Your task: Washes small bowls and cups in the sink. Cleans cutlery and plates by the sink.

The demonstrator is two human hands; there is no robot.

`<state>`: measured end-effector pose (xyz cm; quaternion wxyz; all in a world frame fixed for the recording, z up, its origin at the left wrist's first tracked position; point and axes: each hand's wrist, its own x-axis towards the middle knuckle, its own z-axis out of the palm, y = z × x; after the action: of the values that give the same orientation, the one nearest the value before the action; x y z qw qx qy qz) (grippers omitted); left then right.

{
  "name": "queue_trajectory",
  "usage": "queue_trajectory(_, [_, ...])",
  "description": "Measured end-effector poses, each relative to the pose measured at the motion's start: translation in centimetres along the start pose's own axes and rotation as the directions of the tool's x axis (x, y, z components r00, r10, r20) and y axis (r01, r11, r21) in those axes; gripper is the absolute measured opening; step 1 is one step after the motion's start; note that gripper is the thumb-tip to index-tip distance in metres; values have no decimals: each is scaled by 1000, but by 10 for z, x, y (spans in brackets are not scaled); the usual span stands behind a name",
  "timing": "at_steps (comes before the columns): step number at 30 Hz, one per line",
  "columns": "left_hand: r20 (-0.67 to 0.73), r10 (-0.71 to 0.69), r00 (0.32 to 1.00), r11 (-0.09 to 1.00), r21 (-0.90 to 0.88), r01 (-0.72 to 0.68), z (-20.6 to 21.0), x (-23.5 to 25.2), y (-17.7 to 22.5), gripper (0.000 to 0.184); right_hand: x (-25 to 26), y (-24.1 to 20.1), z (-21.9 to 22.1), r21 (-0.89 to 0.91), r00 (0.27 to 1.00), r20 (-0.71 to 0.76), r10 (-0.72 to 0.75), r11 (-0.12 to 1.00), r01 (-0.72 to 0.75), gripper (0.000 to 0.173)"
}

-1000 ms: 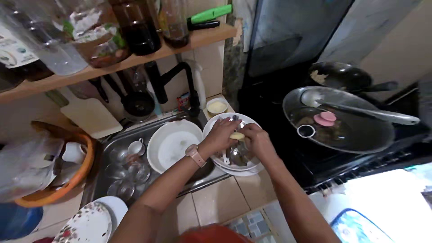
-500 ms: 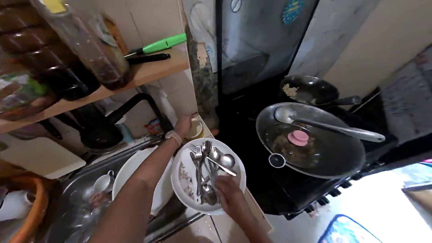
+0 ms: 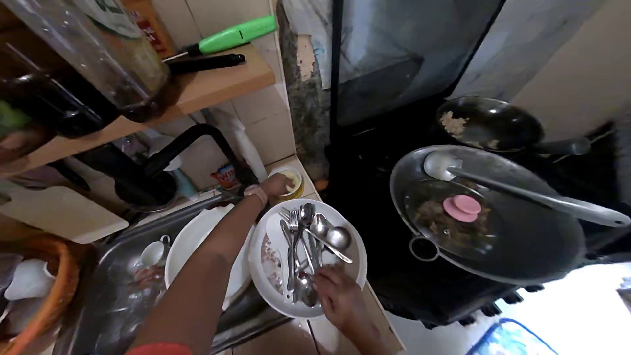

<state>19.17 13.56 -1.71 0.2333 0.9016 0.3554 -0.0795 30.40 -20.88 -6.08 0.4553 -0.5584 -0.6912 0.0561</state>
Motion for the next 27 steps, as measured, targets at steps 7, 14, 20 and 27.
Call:
queue_trajectory(7, [-312,-480,820,661,-743,104,-13,-31,10,39,2,-5,-12,151,990,67,121,980,-130,20])
queue_trajectory(14, [-238,-369,898,168,-968,-188,-23,-136,75,47,61,-39,-30,507,870,190,455,713,-484,52])
queue_trajectory(20, [-214,-59,975,360,-916,-179,6,-201,88,51,109,-73,-11,872,735,281,616,156,-464,46])
queue_trajectory(27, [-269,-593,759,609,-767,204,72,-237,-55,50,99,-71,-20,803,663,51,746,364,-472,45])
